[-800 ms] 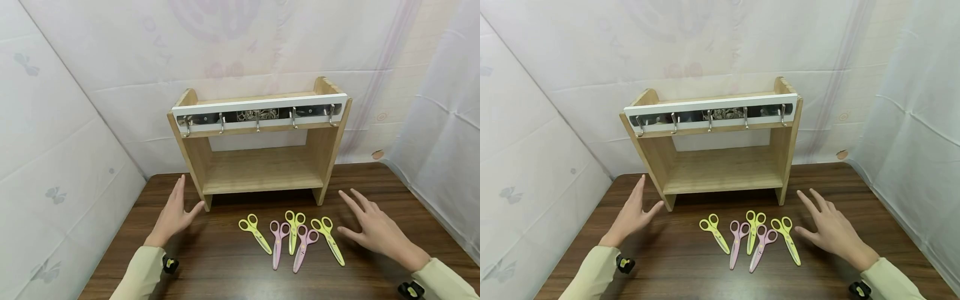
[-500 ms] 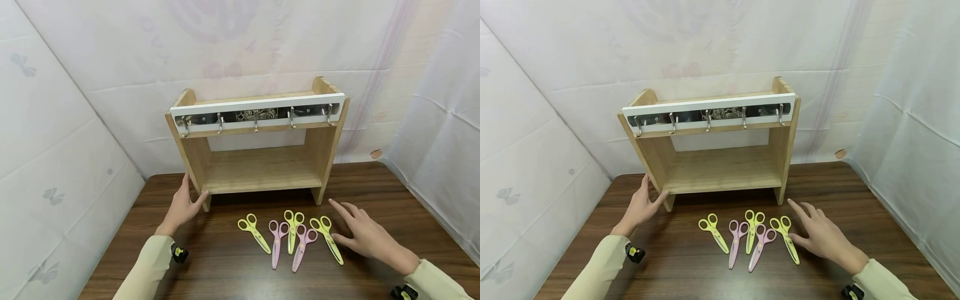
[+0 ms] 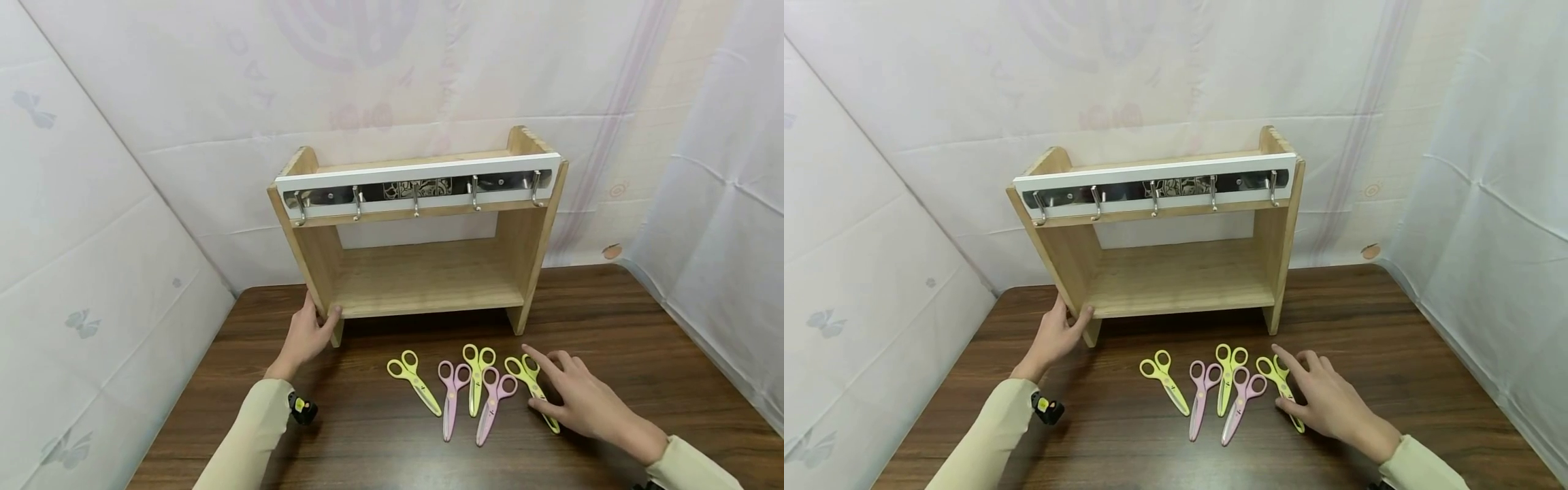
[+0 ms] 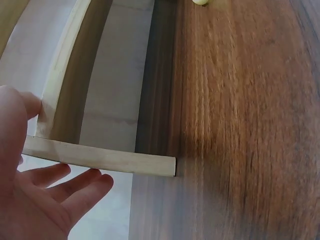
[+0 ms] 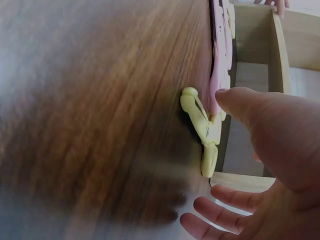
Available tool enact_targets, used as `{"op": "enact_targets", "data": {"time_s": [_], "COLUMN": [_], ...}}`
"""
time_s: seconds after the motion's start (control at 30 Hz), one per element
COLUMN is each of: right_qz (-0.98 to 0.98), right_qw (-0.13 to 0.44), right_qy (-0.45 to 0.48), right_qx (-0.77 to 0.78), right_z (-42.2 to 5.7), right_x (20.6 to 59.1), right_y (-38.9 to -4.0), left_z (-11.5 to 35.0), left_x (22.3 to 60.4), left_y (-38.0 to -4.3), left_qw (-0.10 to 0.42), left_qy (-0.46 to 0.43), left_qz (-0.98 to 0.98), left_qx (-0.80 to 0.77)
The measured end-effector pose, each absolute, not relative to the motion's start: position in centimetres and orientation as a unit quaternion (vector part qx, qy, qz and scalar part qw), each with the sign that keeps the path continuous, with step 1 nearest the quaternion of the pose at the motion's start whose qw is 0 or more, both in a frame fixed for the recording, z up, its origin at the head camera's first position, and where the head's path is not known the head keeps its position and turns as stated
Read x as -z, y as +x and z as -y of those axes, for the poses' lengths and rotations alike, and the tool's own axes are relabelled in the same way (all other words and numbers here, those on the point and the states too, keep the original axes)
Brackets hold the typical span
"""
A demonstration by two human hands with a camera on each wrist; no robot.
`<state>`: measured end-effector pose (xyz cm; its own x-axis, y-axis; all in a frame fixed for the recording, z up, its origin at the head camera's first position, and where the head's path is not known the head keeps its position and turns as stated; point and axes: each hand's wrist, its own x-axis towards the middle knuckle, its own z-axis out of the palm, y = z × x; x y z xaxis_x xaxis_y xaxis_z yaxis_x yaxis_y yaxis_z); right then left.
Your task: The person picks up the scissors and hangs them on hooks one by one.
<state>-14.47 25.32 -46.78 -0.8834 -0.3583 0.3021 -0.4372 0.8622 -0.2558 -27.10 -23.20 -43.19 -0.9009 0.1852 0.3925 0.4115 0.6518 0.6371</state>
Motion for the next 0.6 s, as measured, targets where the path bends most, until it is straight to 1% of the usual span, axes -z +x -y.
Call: {"op": "enact_targets", "data": {"time_s": [0.33, 0.47, 0.6], "right_qz": [0.958, 0.962, 0.962], "right_qw": [0.120, 0.107, 0.110], "right_qy": [0.212, 0.205, 0.199], "right_qx": [-0.151, -0.148, -0.149], "right_z": [-25.3, -25.7, -26.2], "right_x": [47.2, 47.2, 47.0], "right_y": [-14.2, -14.1, -14.0], "left_z": [23.0, 23.1, 23.1], "left_x": [43.2, 43.3, 43.3], "left_y": [-27.1, -27.1, -27.3], "left_qw": [0.156, 0.153, 0.148], "left_qy": [-0.151, -0.145, -0.142], "left_qz": [0.892, 0.892, 0.891], "left_qx": [0.397, 0.401, 0.405]}}
